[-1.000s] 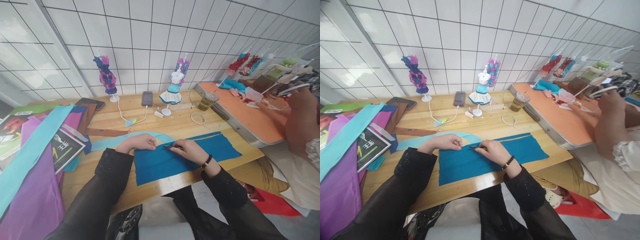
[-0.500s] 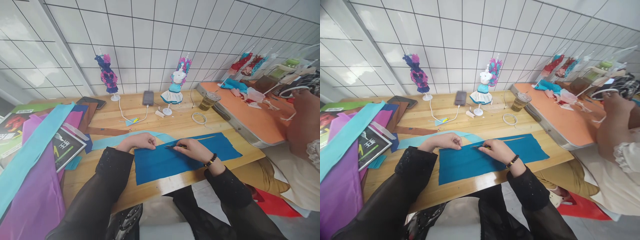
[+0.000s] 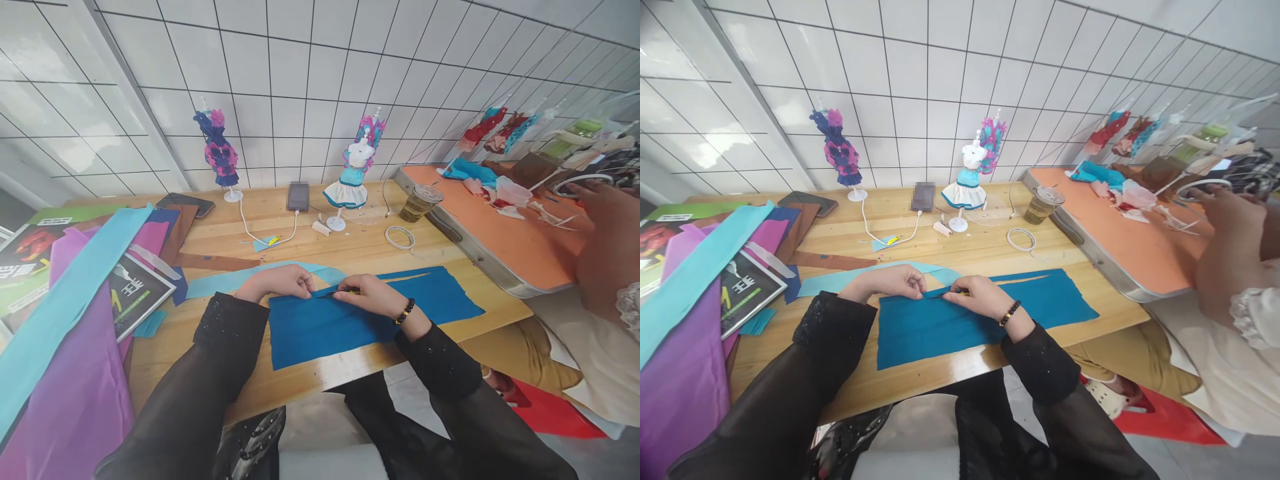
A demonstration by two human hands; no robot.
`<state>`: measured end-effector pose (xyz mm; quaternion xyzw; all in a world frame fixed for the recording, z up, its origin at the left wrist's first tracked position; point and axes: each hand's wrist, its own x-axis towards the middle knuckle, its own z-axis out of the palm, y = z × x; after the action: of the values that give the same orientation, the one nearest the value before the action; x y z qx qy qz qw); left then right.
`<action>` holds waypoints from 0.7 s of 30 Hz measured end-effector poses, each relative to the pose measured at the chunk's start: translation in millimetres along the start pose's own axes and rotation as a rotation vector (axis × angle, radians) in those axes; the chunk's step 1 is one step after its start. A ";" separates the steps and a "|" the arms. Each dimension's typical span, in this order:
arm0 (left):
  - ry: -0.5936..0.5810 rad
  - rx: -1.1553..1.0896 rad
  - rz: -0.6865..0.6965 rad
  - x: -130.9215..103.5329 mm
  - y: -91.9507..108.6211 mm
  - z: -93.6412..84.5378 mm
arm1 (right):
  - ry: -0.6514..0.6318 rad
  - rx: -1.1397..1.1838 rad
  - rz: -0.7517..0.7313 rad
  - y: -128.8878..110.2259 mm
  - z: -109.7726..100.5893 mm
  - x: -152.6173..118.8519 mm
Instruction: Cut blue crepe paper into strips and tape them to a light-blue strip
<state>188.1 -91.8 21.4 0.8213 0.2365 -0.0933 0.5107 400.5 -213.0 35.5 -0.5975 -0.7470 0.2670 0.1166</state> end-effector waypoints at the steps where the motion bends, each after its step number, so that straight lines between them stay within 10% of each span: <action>1: -0.004 -0.006 0.006 -0.2 0.8 0.2 | 0.002 -0.004 0.000 0.1 0.1 0.3; 21: 0.038 0.017 0.122 6.6 -1.1 7.6 | -0.018 0.024 -0.009 1.8 4.0 5.1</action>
<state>194.0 -96.2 14.4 0.8400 0.1948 -0.0483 0.5040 398.8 -208.9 30.4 -0.5902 -0.7476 0.2807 0.1183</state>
